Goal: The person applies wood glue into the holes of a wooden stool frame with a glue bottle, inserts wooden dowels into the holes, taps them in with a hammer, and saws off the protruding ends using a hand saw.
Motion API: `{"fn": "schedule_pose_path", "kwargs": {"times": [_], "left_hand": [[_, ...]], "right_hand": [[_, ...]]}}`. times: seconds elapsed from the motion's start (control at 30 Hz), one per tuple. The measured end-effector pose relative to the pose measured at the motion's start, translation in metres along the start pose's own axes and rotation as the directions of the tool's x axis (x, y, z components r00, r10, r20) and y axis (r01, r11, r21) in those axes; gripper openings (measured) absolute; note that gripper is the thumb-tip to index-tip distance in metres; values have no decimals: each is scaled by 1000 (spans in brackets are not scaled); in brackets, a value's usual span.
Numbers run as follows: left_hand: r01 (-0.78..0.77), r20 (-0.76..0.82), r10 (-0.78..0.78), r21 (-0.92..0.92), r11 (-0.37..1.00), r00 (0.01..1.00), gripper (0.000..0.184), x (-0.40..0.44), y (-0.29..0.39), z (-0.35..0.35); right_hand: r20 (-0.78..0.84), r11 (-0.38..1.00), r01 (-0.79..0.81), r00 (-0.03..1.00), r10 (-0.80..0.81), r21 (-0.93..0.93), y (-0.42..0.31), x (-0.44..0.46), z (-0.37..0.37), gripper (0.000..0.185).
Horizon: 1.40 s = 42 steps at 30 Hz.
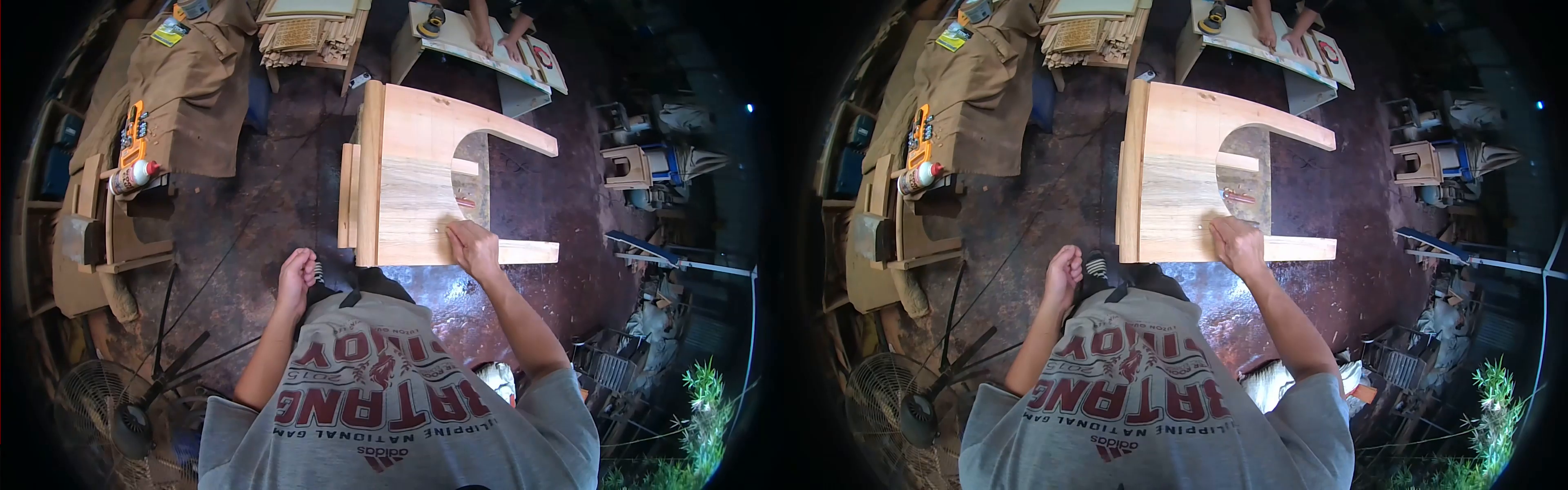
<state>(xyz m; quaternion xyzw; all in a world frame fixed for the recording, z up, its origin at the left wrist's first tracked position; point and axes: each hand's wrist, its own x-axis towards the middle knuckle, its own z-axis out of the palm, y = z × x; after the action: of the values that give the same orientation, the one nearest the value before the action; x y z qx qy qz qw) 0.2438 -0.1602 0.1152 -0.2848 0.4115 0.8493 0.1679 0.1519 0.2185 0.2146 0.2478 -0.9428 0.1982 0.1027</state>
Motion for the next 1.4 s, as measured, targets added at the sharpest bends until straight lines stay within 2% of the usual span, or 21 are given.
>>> {"fn": "schedule_pose_path", "kwargs": {"times": [0.13,0.43,0.53,0.57,0.6,0.63,0.67,0.73,0.77,0.8,0.87,0.93,1.0,1.03,1.1,1.23,1.33,1.4], "left_hand": [[-5,30,5,-8,1000,1000,17,1,-1,4],[44,57,-46,29,999,997,17,1,-8,16],[28,77,-27,-11,1000,997,17,-3,-3,30],[59,75,-50,-123,991,996,17,-7,-1,41],[85,77,-69,-236,968,995,17,-9,4,48],[125,192,-70,-289,949,979,20,-10,7,49],[114,190,-59,-296,948,980,20,-12,9,53],[293,276,-184,-434,852,943,29,-25,25,79],[336,308,-211,-446,829,928,35,-28,28,88],[377,338,-236,-454,807,911,42,-30,30,95],[390,372,-247,-384,837,895,55,-35,33,112],[395,381,-270,-304,867,884,60,-38,36,128],[400,397,-278,-268,876,875,62,-39,34,139],[405,415,-283,-244,881,865,63,-39,32,142],[403,456,-280,-198,893,845,63,-37,25,145],[338,533,-249,-73,939,808,62,-33,15,151],[305,484,-260,-15,952,836,62,-35,16,162],[288,504,-245,-7,958,828,59,-35,18,164]], "right_hand": [[25,994,100,995,-99,-51,3,-2,1,6],[135,978,202,972,-193,-53,12,2,-1,9],[105,982,183,979,-177,-51,9,2,-1,9],[102,980,190,978,-183,-54,9,0,-1,9],[95,986,157,984,-152,-49,6,0,-3,12],[91,991,126,988,-122,-44,3,0,-5,16],[91,989,138,987,-134,-44,0,-2,-7,16],[27,1000,-27,999,27,12,-17,-2,-13,25],[21,988,-152,988,151,15,-24,-9,-11,26],[25,989,-143,989,143,33,-39,-12,-11,26],[-40,912,-334,935,352,238,-84,-9,-20,17],[-87,911,-284,942,323,300,-117,-6,-19,14],[-96,944,-129,981,166,304,-138,-3,-17,18],[-102,942,-136,979,174,306,-143,-2,-11,18],[-51,880,-282,944,324,381,-149,0,-1,20],[-72,845,-331,916,394,420,-149,-2,8,21],[-138,872,-289,920,367,396,-141,-7,12,20],[-31,777,-399,881,471,487,-140,-7,6,18]]}}
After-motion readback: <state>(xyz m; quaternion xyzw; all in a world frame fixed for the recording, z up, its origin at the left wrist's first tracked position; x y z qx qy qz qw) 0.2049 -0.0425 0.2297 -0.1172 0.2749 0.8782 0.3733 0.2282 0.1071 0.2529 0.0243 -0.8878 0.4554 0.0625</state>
